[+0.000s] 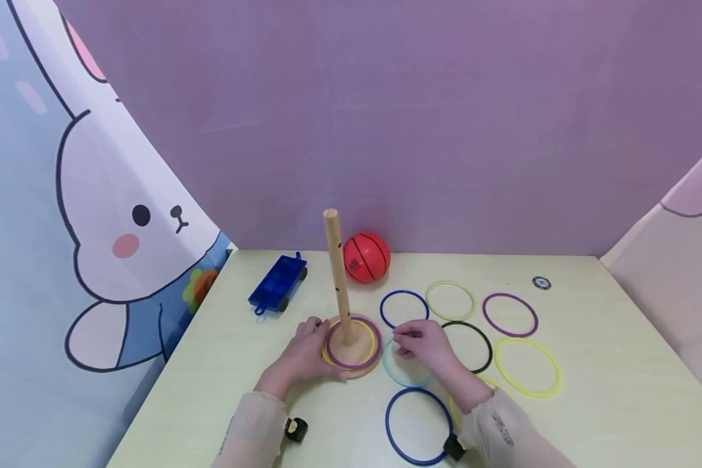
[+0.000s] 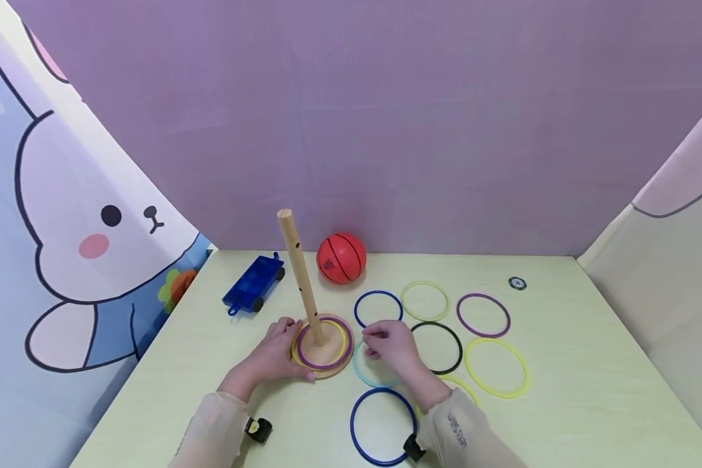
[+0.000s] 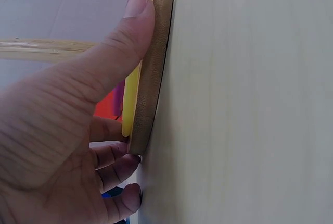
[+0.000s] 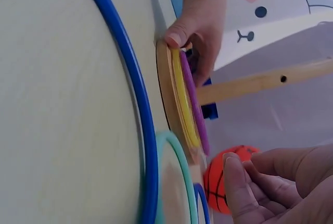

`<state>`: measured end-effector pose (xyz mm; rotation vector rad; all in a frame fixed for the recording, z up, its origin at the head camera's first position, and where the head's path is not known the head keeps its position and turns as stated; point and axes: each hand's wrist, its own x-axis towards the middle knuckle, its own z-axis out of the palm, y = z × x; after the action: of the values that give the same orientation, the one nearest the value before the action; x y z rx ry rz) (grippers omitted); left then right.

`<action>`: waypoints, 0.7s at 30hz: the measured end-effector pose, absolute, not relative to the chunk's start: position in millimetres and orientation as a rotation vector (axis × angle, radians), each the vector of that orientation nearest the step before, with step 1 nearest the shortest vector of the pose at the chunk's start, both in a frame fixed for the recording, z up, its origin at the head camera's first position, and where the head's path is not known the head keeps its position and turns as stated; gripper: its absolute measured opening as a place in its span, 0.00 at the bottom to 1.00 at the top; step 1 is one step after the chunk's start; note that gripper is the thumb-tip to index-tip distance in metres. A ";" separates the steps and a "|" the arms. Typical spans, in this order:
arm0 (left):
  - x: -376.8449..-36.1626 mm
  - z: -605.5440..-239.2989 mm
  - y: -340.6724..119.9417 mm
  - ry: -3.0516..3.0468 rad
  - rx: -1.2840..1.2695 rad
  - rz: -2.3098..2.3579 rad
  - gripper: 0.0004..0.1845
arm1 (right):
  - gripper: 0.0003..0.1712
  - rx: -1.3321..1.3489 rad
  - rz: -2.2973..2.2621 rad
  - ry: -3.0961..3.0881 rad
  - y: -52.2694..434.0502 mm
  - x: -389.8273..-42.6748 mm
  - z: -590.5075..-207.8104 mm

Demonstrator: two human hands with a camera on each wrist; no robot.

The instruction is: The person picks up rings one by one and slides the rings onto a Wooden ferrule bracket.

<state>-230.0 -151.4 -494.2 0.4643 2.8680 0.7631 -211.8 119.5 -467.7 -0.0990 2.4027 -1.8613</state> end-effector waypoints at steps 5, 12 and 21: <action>-229.2 -492.1 -150.8 2.866 0.458 0.754 0.63 | 0.14 -0.029 -1.900 2.344 145.9 -193.6 -466.0; -229.5 -490.0 -150.3 2.862 0.452 0.745 0.63 | 0.16 0.121 -1.959 2.285 181.7 -166.9 -464.7; -227.8 -488.2 -149.6 2.862 0.456 0.773 0.62 | 0.19 0.286 -2.017 2.295 221.4 -142.8 -463.2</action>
<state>-227.8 -149.6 -488.2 0.4561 2.8617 0.7734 -142.8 221.4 -463.2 0.2864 2.2953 -2.0175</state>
